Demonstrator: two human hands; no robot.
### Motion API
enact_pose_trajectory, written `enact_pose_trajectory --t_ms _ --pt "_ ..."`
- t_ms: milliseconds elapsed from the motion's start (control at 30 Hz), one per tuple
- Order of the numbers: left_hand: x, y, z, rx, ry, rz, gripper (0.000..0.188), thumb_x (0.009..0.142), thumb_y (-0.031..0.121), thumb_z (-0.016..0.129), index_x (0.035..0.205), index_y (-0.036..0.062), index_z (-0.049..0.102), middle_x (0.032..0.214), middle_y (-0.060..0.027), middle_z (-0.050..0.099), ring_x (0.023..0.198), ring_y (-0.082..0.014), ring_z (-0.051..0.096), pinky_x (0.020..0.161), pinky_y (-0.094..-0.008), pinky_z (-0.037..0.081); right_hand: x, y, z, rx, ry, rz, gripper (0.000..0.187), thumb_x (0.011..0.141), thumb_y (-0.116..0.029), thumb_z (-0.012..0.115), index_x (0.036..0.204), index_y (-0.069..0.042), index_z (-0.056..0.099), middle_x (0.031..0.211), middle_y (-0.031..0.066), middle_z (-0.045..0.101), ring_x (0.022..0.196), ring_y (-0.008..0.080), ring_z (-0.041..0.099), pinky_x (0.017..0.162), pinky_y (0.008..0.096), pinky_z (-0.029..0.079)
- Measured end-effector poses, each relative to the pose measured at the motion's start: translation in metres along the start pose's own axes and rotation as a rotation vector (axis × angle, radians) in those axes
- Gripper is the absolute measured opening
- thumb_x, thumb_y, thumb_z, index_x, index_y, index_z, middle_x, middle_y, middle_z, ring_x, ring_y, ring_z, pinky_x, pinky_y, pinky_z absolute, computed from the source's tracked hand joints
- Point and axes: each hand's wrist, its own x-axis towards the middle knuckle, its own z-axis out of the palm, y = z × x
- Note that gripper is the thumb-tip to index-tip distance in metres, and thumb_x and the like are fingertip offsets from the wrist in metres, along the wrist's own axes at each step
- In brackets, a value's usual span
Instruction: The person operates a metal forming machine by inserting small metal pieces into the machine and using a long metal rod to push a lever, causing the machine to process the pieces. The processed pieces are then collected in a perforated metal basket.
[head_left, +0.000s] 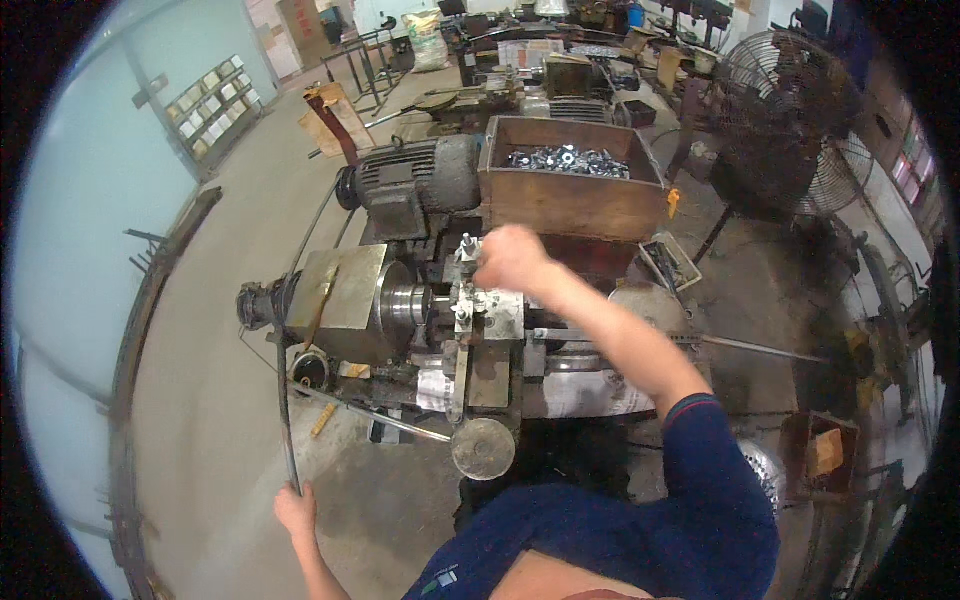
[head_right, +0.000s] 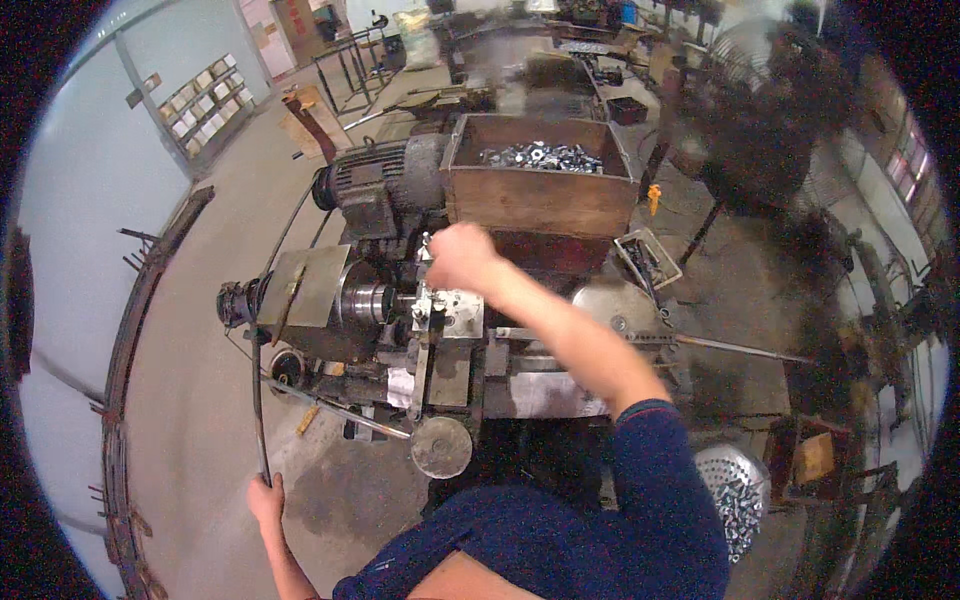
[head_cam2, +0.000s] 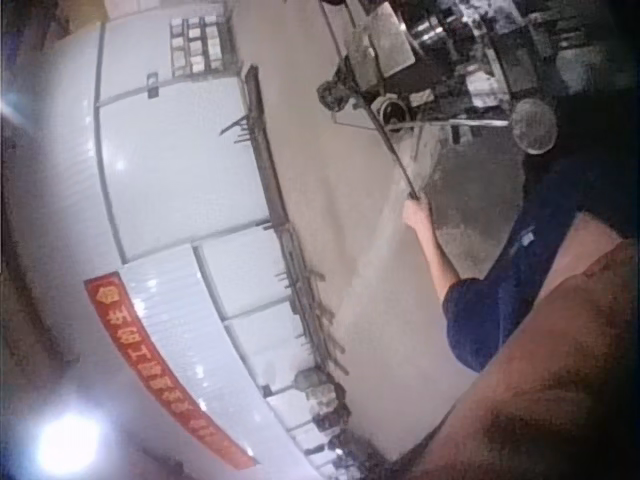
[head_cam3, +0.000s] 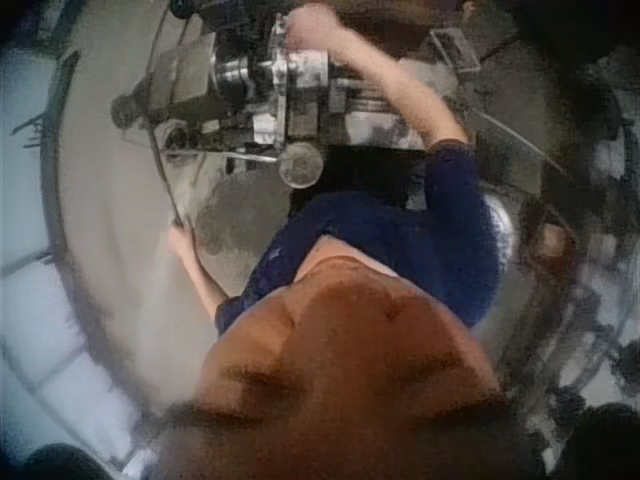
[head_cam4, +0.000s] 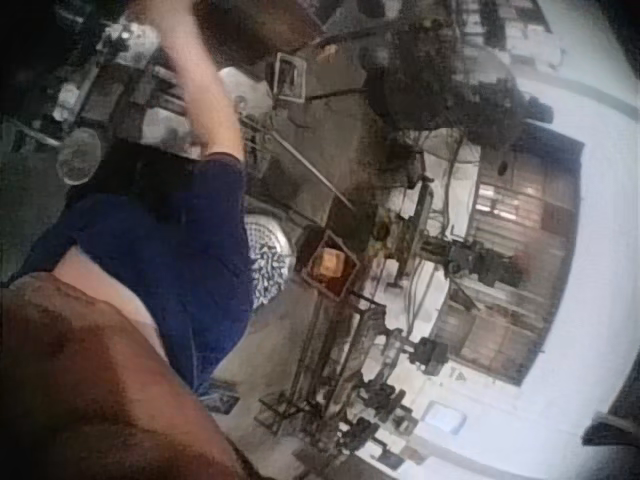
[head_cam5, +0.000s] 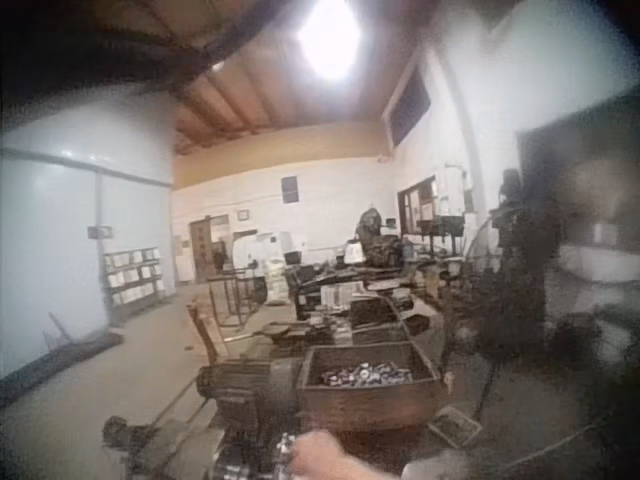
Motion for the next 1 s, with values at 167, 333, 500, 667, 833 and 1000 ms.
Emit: enact_pose_trajectory --t_ms 167,333,500,667,833,1000 --pt "0.024 0.077 -0.034 -0.159 0.191 0.414 0.017 0.076 0.02 0.059 0.082 0.0046 0.06 0.065 -0.0141 0.06 0.059 -0.0329 0.058 0.055 -0.0386 0.046 0.004 0.098 -0.05 -0.105 0.362 0.191 0.035 0.056 -0.024 0.061 0.086 -0.008 0.066 0.102 0.0222 0.056 0.094 0.035 0.053 0.083 0.0416 0.043" --pt "0.03 0.196 -0.022 -0.379 0.149 0.893 0.011 0.078 0.014 0.058 0.085 0.0057 0.061 0.072 -0.0125 0.062 0.064 -0.0318 0.058 0.057 -0.0382 0.045 -0.049 0.114 -0.073 -0.015 0.604 0.081 0.049 0.055 -0.019 0.061 0.103 -0.009 0.06 0.124 0.023 0.041 0.107 0.0365 0.044 0.092 0.0395 0.038" --pt "0.009 0.251 0.024 -0.512 -0.114 1.119 0.015 0.078 0.014 0.059 0.087 0.0022 0.061 0.072 -0.0142 0.061 0.063 -0.0283 0.06 0.059 -0.0332 0.046 -0.187 0.133 -0.06 0.17 0.475 0.246 0.042 0.056 -0.017 0.059 0.098 -0.008 0.062 0.121 0.0206 0.046 0.103 0.0357 0.05 0.088 0.0371 0.042" --pt "0.019 0.233 0.072 -0.603 -0.558 0.772 0.02 0.083 0.017 0.057 0.085 -0.0035 0.059 0.066 -0.0044 0.058 0.057 -0.01 0.048 0.056 -0.0251 0.041 -0.382 0.175 -0.016 0.072 0.215 0.81 0.037 0.057 -0.018 0.058 0.091 -0.006 0.063 0.099 0.0173 0.058 0.082 0.0325 0.058 0.072 0.0375 0.047" --pt "0.015 0.253 0.075 -0.762 -0.647 0.778 0.013 0.082 0.009 0.056 0.08 -0.0043 0.056 0.06 -0.0014 0.052 0.055 -0.0067 0.046 0.051 -0.0221 0.039 -0.577 0.15 0.075 -0.145 -0.057 1.245 0.022 0.057 -0.018 0.057 0.073 -0.006 0.065 0.07 0.0176 0.061 0.069 0.0329 0.06 0.067 0.0398 0.049" --pt "0.016 0.249 0.077 -0.656 -0.55 0.82 0.014 0.082 0.009 0.055 0.082 -0.005 0.056 0.061 -0.0021 0.053 0.056 -0.0081 0.047 0.053 -0.0242 0.04 -0.567 0.097 0.112 -0.02 -0.267 1.282 0.018 0.059 -0.023 0.057 0.068 -0.011 0.065 0.077 0.0133 0.063 0.075 0.0288 0.061 0.069 0.0369 0.05"
